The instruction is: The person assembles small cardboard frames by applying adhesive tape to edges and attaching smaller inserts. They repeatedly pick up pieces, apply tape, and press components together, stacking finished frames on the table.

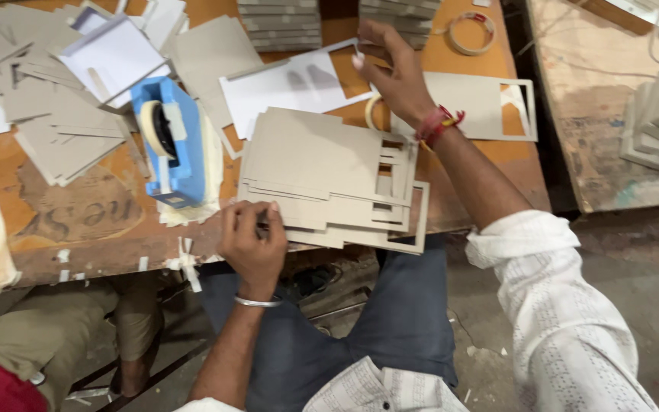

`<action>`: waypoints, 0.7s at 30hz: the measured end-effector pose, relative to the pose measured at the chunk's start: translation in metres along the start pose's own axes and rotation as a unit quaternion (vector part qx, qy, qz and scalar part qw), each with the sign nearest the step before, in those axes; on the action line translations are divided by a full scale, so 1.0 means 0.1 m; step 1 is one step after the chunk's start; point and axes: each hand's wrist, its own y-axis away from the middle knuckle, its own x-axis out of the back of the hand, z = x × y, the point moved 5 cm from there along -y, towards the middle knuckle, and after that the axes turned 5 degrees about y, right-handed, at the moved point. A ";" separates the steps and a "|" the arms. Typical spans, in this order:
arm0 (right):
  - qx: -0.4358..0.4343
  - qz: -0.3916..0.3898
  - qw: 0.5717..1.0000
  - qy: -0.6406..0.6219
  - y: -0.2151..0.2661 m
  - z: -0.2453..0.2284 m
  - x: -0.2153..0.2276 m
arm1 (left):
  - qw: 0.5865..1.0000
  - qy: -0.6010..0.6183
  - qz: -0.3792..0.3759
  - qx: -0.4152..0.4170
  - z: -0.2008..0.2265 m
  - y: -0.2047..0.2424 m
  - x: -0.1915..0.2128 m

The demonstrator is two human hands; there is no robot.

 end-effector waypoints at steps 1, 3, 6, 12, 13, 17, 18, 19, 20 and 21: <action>0.016 -0.003 0.997 -0.070 -0.16 0.05 -0.11 | 1.000 -0.012 0.006 -0.025 0.03 -0.01 -0.01; -0.075 0.035 0.990 -0.116 -0.38 0.36 -0.29 | 0.997 -0.038 0.014 -0.069 0.08 0.03 -0.01; -0.143 0.072 0.965 -0.207 -0.75 0.86 -0.53 | 0.995 -0.048 0.016 -0.081 0.08 0.05 -0.02; -0.114 0.081 0.934 -0.328 -1.40 1.63 -0.72 | 0.993 -0.050 0.019 -0.107 0.11 0.04 -0.01; -0.107 0.071 0.927 -0.353 -1.49 1.70 -0.73 | 0.993 -0.053 0.016 -0.105 0.11 0.03 -0.02; -0.253 0.134 0.921 -0.265 -1.55 1.93 -0.75 | 0.992 -0.060 0.008 -0.106 0.09 0.03 -0.02; -0.276 0.144 0.923 -0.224 -1.48 1.94 -0.74 | 0.992 -0.060 0.009 -0.110 0.09 0.04 -0.03; -0.298 0.153 0.924 -0.183 -1.42 1.94 -0.72 | 0.992 -0.062 0.008 -0.112 0.09 0.04 -0.04; -0.229 0.148 0.946 -0.176 -1.44 1.85 -0.71 | 0.991 -0.064 0.007 -0.115 0.09 0.04 -0.05; -0.159 0.142 0.962 -0.168 -1.45 1.75 -0.72 | 0.991 -0.066 0.007 -0.119 0.09 0.04 -0.05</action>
